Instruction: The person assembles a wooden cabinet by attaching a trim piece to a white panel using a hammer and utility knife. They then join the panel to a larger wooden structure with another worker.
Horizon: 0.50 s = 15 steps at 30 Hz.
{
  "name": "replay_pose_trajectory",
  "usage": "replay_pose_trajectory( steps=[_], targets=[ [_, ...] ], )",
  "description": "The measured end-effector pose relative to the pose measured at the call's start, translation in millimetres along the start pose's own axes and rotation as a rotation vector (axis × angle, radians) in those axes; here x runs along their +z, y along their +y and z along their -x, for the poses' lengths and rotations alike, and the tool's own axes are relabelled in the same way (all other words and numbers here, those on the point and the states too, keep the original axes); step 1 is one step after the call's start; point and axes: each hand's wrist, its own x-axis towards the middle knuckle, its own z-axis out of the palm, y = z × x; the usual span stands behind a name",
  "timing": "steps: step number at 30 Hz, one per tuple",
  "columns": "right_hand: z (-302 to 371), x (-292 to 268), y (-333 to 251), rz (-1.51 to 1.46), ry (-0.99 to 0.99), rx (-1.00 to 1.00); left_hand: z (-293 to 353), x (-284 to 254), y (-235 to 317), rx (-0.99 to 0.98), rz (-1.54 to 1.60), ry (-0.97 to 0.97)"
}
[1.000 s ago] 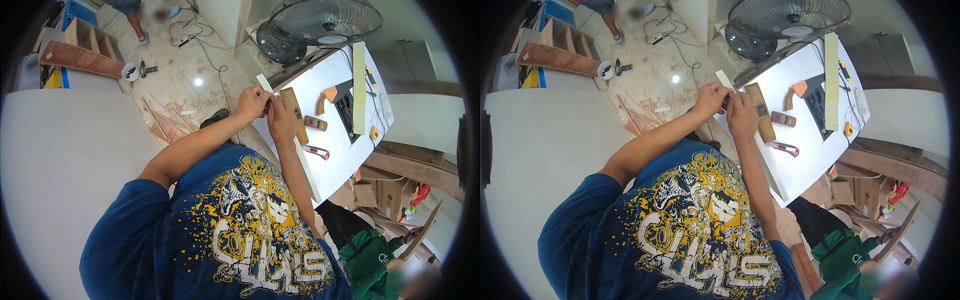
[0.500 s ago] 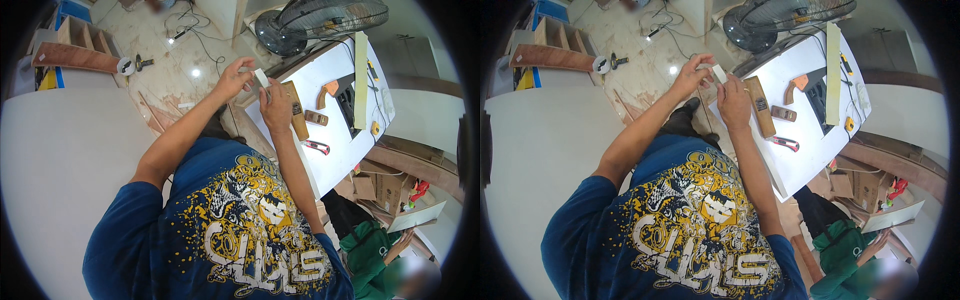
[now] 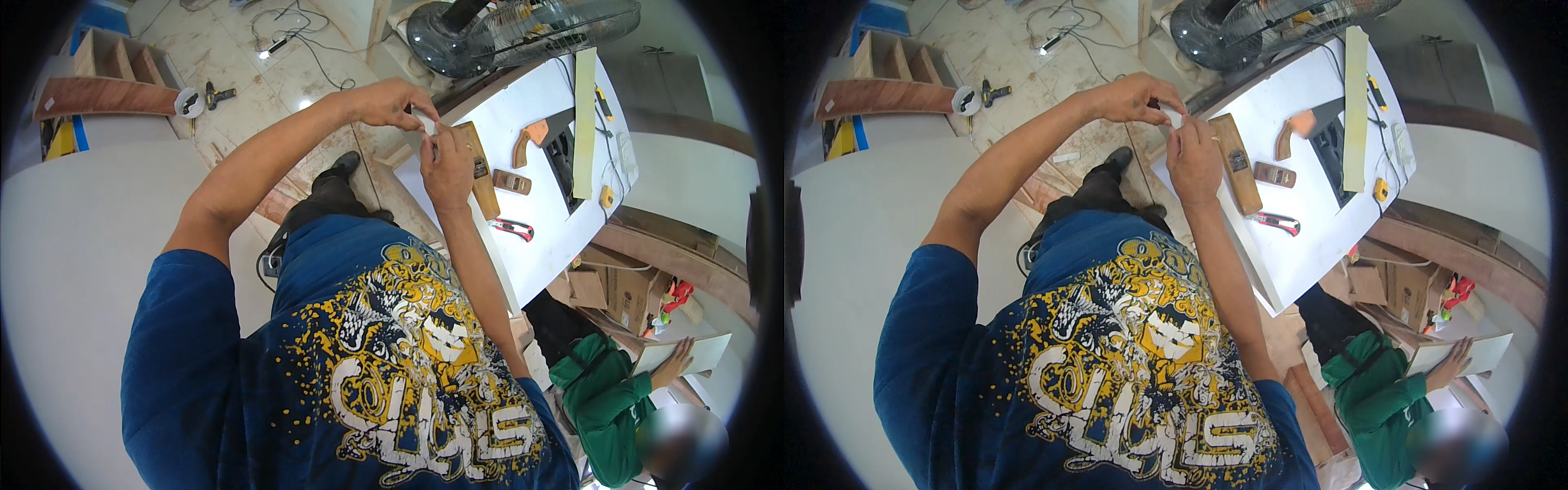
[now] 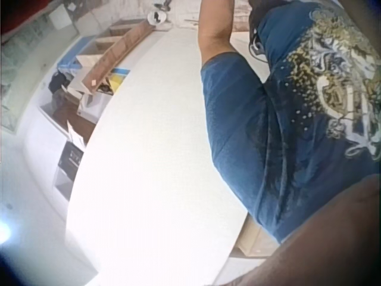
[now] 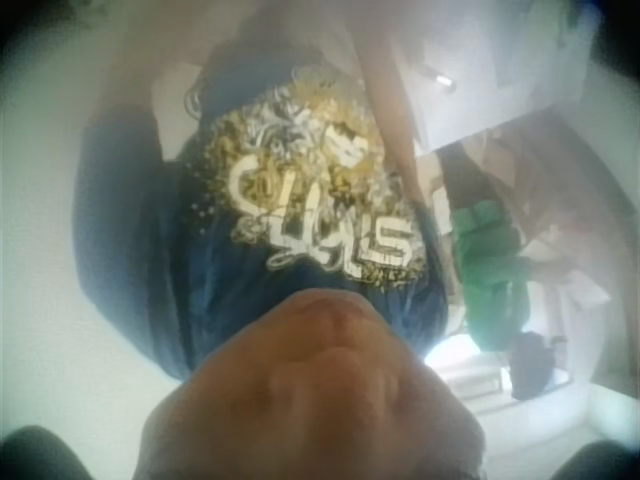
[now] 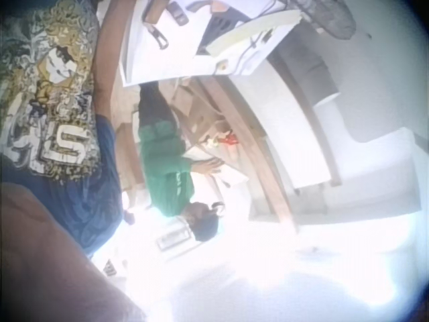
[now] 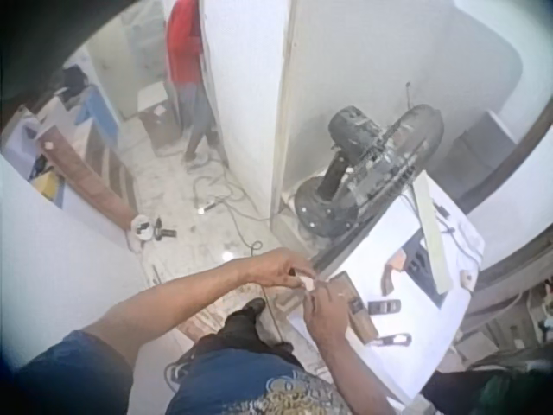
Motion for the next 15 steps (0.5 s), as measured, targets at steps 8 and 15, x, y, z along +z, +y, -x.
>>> replay_pose_trajectory(
  steps=[8,15],
  targets=[
    [6,1,-2,-0.031,-0.025,0.1,3,4,-3,-0.034,0.296,0.027],
    [-3,-5,0,-0.13,-0.027,0.094,-9,17,8,-0.437,0.592,0.26]
  ],
)
